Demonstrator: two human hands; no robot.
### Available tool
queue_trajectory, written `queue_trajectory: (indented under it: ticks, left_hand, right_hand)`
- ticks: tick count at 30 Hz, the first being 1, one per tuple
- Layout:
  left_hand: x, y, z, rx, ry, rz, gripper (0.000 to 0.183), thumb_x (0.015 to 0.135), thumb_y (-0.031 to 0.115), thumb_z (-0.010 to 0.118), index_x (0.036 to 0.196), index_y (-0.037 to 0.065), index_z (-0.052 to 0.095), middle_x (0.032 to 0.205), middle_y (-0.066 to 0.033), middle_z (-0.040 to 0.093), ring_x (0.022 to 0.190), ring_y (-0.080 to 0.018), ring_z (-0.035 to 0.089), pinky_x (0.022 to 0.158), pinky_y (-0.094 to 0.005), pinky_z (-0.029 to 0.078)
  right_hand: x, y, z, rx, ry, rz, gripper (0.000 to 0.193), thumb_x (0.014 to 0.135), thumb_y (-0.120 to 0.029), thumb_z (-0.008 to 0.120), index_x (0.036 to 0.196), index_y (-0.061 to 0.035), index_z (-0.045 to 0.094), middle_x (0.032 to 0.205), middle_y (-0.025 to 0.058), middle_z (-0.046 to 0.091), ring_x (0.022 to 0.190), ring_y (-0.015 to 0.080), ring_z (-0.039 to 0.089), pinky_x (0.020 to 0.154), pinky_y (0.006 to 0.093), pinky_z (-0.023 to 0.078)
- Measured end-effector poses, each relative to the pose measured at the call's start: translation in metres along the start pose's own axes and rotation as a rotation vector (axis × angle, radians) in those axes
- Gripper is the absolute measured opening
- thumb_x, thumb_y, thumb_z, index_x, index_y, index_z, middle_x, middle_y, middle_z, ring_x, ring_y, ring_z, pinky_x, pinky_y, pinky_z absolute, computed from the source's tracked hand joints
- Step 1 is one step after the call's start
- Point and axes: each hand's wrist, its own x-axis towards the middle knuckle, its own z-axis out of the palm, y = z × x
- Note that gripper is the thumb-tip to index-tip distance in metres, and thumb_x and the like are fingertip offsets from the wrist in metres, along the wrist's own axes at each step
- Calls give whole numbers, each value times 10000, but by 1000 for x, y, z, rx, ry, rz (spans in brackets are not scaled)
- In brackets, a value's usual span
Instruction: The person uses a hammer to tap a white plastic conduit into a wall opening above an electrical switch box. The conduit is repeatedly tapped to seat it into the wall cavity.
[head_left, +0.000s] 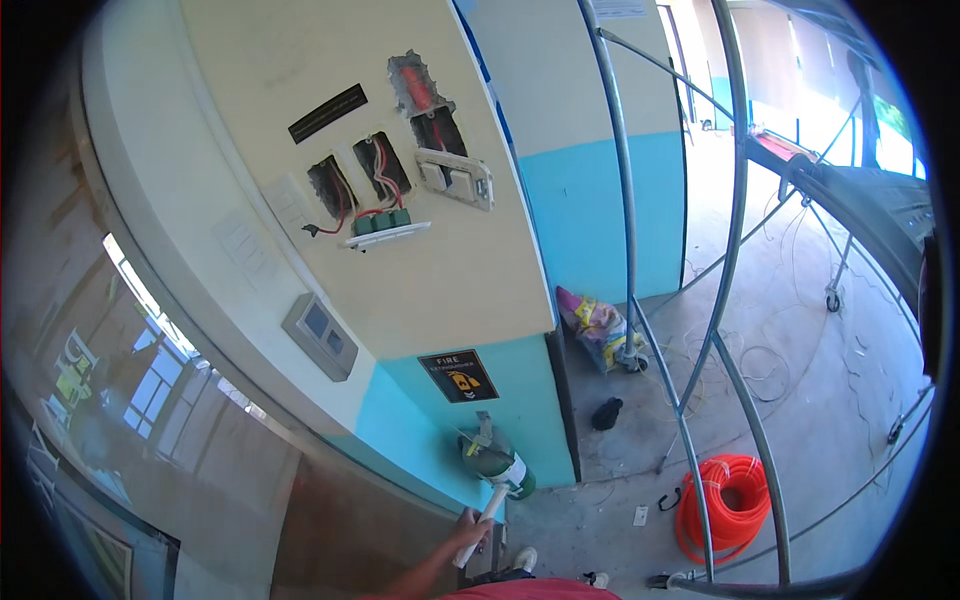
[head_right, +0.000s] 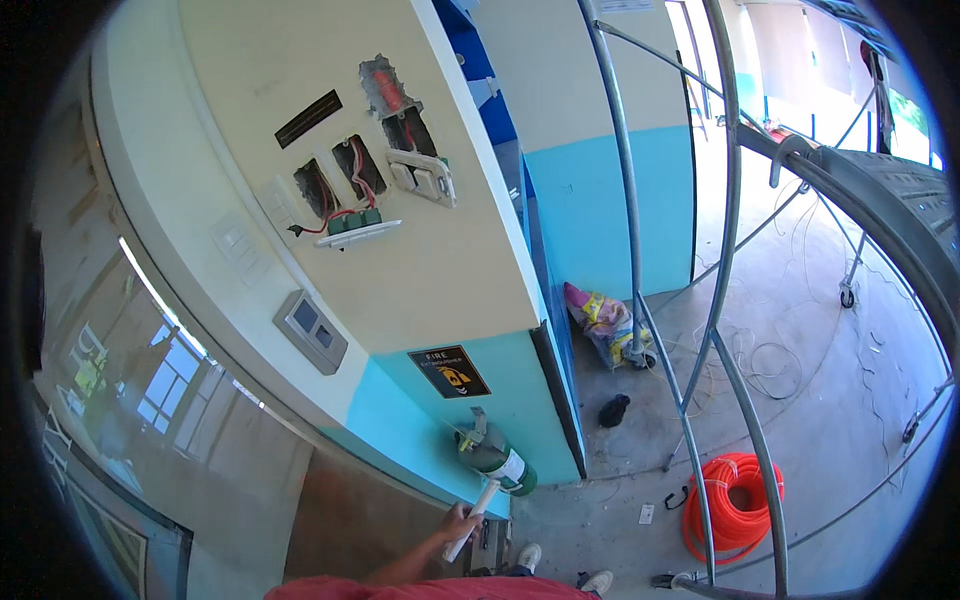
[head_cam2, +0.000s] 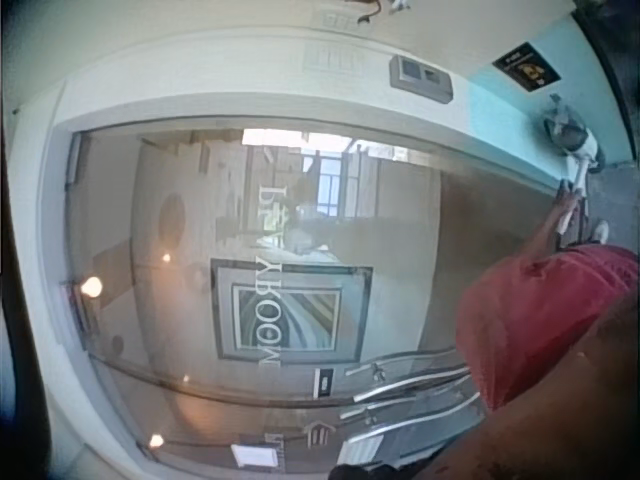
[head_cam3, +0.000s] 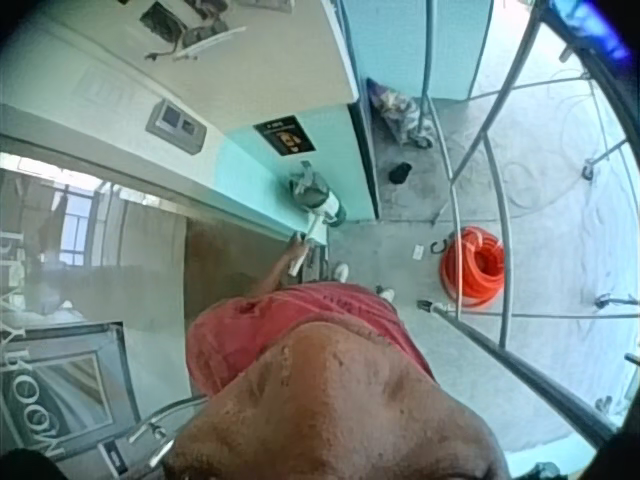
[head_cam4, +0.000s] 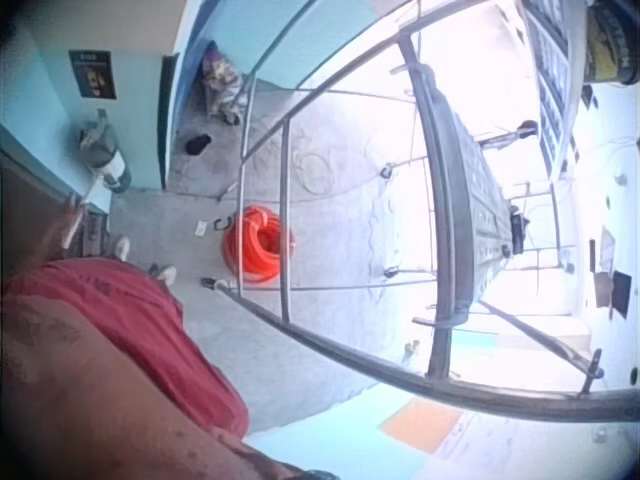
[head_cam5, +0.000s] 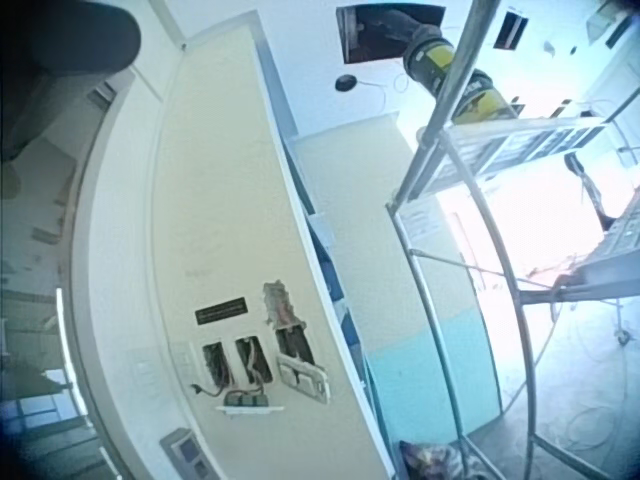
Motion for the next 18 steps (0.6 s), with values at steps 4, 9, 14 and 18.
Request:
queue_trajectory:
  ticks: [4, 9, 14, 18]
  left_hand:
    - [6, 68, 3, 126, 34, 245, 434, 841, 270, 636, 1096, -1, 413, 717, -60, 561, 485, -114, 523, 417, -280, 443]
    - [-1, 115, 13, 153, 33, 277, 528, 834, 431, 631, 1106, 9, 468, 730, -90, 579, 538, -147, 564, 459, -312, 450]
    - [-11, -11, -2, 496, 149, 44, 757, 805, 571, 575, 1197, -66, 456, 992, -223, 626, 902, -324, 629, 764, -431, 487]
    - [-71, -136, -15, 367, 124, -405, 658, 808, 597, 551, 973, -38, 606, 665, -119, 601, 560, -251, 610, 530, -411, 494]
  right_hand:
    - [-4, 15, -16, 105, -65, 27, 320, 820, -332, 631, 800, -22, 552, 650, 130, 524, 591, 239, 526, 512, 365, 421]
    - [-23, 50, -31, 258, -133, 81, 320, 839, -349, 615, 749, -53, 533, 563, 80, 490, 479, 200, 494, 422, 335, 401]
    - [-13, 61, -30, 445, -206, 71, 335, 859, -366, 599, 698, -84, 514, 477, 30, 457, 367, 160, 463, 332, 306, 381]
    - [26, 86, -31, 261, -34, -31, 355, 841, -428, 632, 775, -84, 569, 497, 79, 499, 398, 200, 520, 338, 352, 424]
